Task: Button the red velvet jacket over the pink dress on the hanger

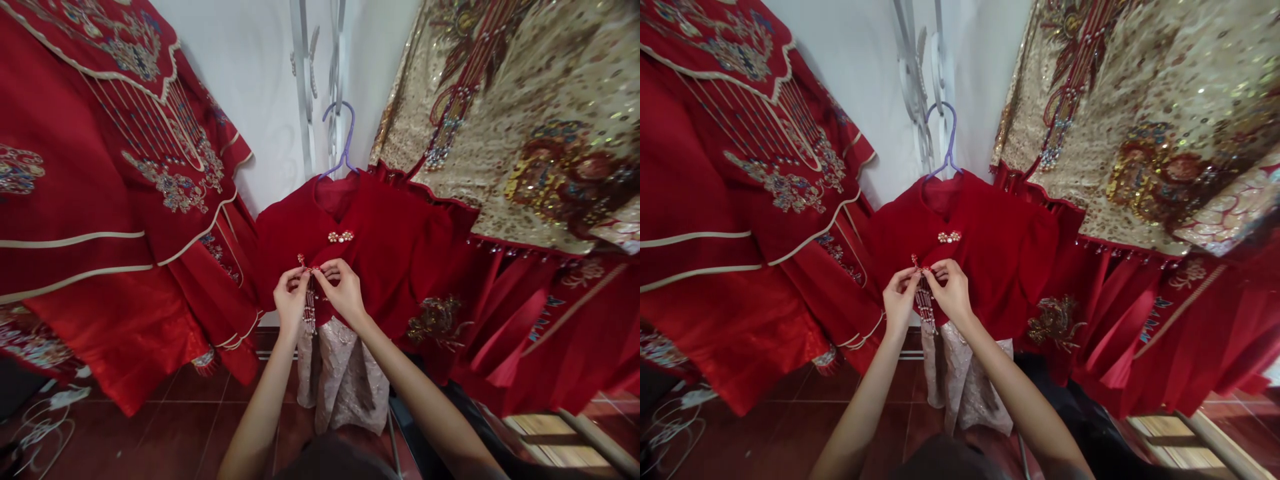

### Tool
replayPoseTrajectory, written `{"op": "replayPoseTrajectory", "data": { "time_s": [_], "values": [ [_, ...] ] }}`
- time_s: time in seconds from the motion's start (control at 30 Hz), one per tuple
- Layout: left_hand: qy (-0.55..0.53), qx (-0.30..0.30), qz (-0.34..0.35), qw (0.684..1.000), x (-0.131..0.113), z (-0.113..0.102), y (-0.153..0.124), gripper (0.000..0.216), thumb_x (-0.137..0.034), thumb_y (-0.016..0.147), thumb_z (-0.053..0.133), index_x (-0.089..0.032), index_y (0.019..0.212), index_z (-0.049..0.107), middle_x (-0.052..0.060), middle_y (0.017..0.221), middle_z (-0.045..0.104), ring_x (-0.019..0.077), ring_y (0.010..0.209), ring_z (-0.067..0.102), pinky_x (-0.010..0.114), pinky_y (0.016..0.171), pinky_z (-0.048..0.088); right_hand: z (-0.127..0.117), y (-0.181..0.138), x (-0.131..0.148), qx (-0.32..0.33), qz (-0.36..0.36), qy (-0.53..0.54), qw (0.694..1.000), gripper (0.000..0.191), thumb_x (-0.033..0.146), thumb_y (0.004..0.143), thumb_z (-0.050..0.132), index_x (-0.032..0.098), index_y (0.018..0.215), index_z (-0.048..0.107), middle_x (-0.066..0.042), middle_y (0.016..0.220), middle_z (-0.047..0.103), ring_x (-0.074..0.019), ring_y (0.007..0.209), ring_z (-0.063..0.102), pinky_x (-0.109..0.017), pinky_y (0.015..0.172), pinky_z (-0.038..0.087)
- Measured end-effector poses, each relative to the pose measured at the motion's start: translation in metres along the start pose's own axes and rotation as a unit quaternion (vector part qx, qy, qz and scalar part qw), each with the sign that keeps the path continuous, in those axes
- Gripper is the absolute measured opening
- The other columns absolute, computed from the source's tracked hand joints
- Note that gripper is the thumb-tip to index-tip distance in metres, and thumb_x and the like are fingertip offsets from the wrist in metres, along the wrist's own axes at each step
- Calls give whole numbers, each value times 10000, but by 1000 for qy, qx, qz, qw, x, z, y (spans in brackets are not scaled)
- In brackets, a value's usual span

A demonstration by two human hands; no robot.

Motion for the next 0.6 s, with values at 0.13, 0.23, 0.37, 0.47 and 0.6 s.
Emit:
{"op": "replayPoseTrajectory", "data": {
  "time_s": [0.13,0.23,0.37,0.47,0.6],
  "values": [
    [7,0,25,1000,-4,-3,6,288,-268,732,706,-172,994,637,78,1027,684,149,852,655,278,783,545,0,7,-5,11,7,5,1000,196,380,832,636,186,834,604,-42,817,668,-158,722,652,-301,686,568],
    [-19,25,23,999,-3,0,9,282,-212,708,701,-167,977,630,79,996,693,165,913,666,321,872,537,2,11,-7,22,13,2,1000,196,378,823,640,185,825,605,-46,816,678,-159,711,658,-302,680,572],
    [-36,27,14,999,-1,2,10,258,-198,695,696,-156,943,639,87,984,705,178,934,677,364,936,521,5,15,-8,31,17,-2,999,195,375,812,646,183,815,610,-49,813,682,-160,711,661,-302,680,578],
    [-48,36,11,998,-3,3,10,268,-213,701,700,-146,956,652,97,995,714,188,938,681,386,953,517,6,16,-7,34,15,-2,999,192,370,811,648,182,812,610,-49,813,685,-158,710,663,-298,674,578],
    [-53,35,11,998,-7,1,10,299,-226,704,714,-144,987,664,105,1033,713,189,966,679,382,963,514,6,16,-6,43,10,-2,999,185,366,814,646,184,811,610,-45,809,683,-156,709,665,-296,674,578]
  ]
}}
Point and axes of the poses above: each hand's wrist, its own y-axis towards the middle knuckle, its own z-axis out of the palm, x = y × z, the point moved 7 cm from there along y, towards the middle knuckle
